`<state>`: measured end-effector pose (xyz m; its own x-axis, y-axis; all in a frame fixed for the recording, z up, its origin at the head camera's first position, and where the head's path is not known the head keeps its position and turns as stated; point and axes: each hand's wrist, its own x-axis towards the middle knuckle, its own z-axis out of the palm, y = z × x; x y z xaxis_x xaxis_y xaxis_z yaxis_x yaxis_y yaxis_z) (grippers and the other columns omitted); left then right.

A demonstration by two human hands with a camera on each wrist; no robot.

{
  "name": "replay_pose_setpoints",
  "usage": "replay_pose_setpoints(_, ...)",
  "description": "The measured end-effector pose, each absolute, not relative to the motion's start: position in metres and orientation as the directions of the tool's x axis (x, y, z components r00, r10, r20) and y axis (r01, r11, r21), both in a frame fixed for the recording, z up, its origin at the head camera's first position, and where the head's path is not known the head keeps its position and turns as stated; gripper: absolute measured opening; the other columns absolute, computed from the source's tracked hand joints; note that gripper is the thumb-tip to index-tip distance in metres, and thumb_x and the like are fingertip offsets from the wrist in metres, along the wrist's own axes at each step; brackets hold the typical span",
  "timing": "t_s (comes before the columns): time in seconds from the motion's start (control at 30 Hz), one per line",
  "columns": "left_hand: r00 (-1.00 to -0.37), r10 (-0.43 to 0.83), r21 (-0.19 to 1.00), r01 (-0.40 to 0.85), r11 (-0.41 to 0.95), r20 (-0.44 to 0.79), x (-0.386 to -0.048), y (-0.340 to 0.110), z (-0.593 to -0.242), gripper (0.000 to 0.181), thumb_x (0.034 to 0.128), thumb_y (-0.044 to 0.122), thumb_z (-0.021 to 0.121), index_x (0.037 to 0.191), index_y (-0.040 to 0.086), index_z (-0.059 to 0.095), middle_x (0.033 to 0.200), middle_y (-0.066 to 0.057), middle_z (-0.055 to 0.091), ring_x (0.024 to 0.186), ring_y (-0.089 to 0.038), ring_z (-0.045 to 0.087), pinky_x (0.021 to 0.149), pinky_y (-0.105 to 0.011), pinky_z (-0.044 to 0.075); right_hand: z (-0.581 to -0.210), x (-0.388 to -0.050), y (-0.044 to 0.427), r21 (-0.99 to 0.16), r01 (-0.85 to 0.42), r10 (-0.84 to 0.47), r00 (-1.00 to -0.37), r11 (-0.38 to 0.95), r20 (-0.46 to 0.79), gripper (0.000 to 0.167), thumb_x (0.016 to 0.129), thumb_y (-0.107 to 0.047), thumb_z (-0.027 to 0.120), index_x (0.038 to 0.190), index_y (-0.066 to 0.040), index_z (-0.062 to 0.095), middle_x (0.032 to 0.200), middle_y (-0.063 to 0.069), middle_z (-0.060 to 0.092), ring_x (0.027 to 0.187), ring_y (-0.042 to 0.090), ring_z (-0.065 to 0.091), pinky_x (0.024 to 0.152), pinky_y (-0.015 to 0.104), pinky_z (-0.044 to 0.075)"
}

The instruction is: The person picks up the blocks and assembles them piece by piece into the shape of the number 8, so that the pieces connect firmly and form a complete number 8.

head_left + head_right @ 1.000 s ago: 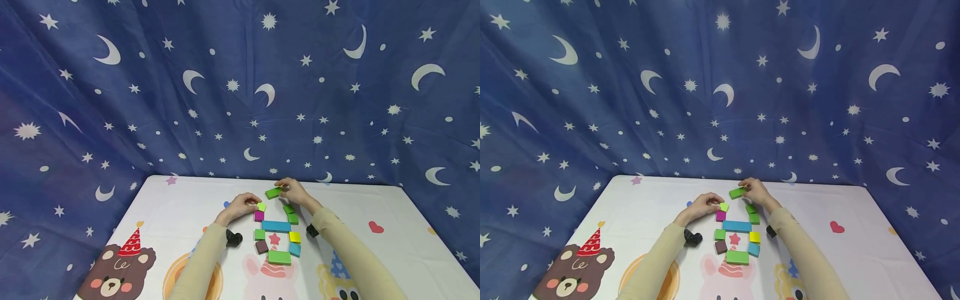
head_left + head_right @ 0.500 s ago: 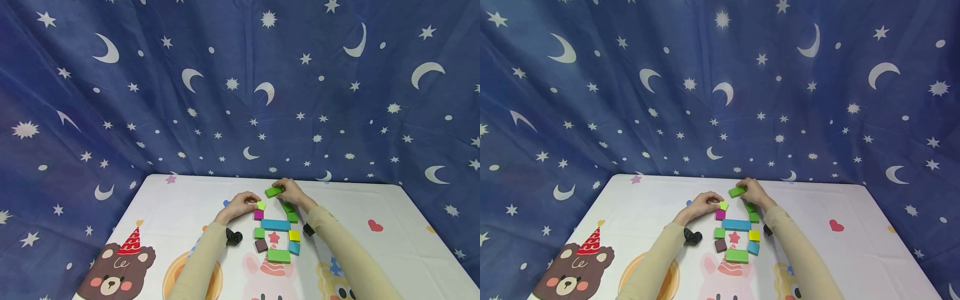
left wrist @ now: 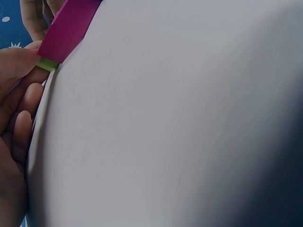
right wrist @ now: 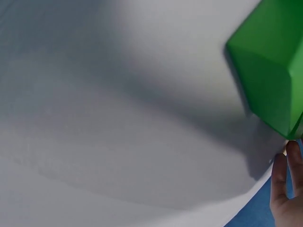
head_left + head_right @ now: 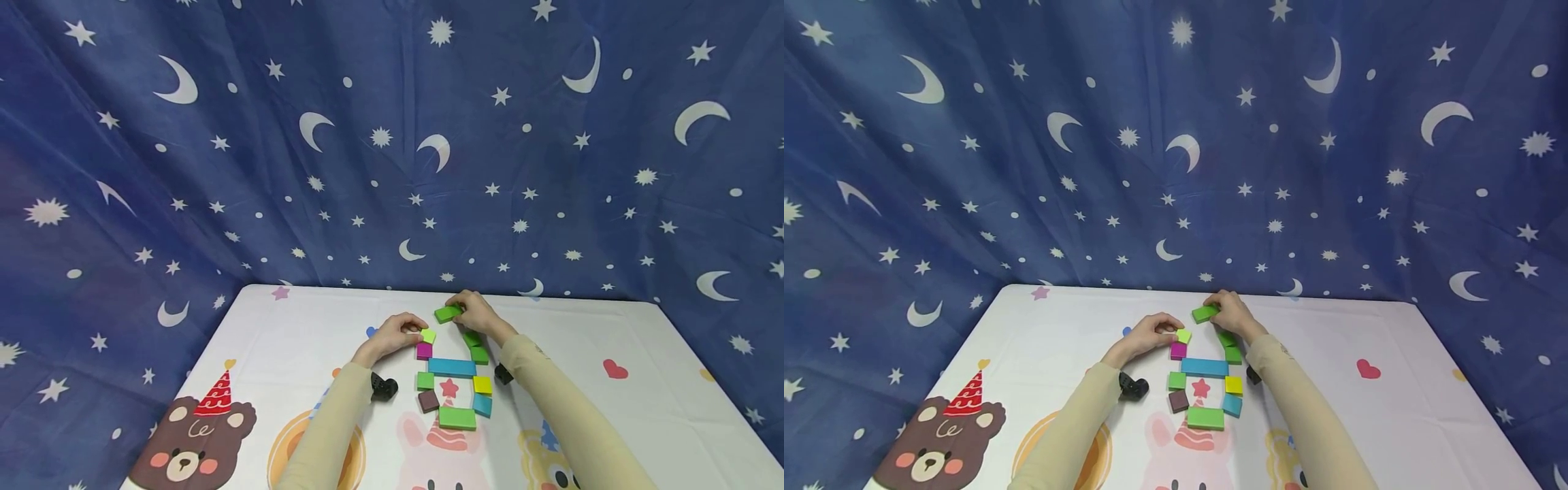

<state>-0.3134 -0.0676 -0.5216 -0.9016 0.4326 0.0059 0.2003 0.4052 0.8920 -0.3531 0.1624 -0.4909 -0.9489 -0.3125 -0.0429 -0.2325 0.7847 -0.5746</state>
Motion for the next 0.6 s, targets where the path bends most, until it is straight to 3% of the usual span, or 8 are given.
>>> replay_pose_setpoints(0.4, -0.904, 0.427, 0.894, 0.199, 0.402, 0.01, -0.311, -0.065, -0.522, 0.024, 0.0872, 0.009, 0.067, 0.111, 0.007, 0.068, 0.106, -0.012, 0.064, 0.09, -0.01, 0.053, 0.081, -0.02, 0.044, -0.489, -0.349, 0.164, -0.566, -0.227, -0.306, -0.951, 0.793, -0.046, 0.032, 0.081, -0.005, 0.072, 0.113, -0.006, 0.069, 0.111, 0.013, 0.061, 0.099, 0.026, 0.047, 0.088, 0.042, 0.043)
replay_pose_setpoints(0.6, -0.898, 0.439, 0.906, 0.202, 0.372, 0.02, -0.303, -0.066, -0.507, 0.026, 0.087, 0.002, 0.065, 0.113, -0.002, 0.066, 0.109, -0.024, 0.062, 0.094, -0.022, 0.054, 0.08, -0.021, 0.042, -0.488, -0.349, 0.162, -0.567, -0.253, -0.321, -0.947, 0.784, -0.022, 0.032, 0.079, -0.007, 0.075, 0.11, -0.006, 0.069, 0.105, 0.011, 0.061, 0.093, 0.023, 0.051, 0.086, 0.04, 0.045)
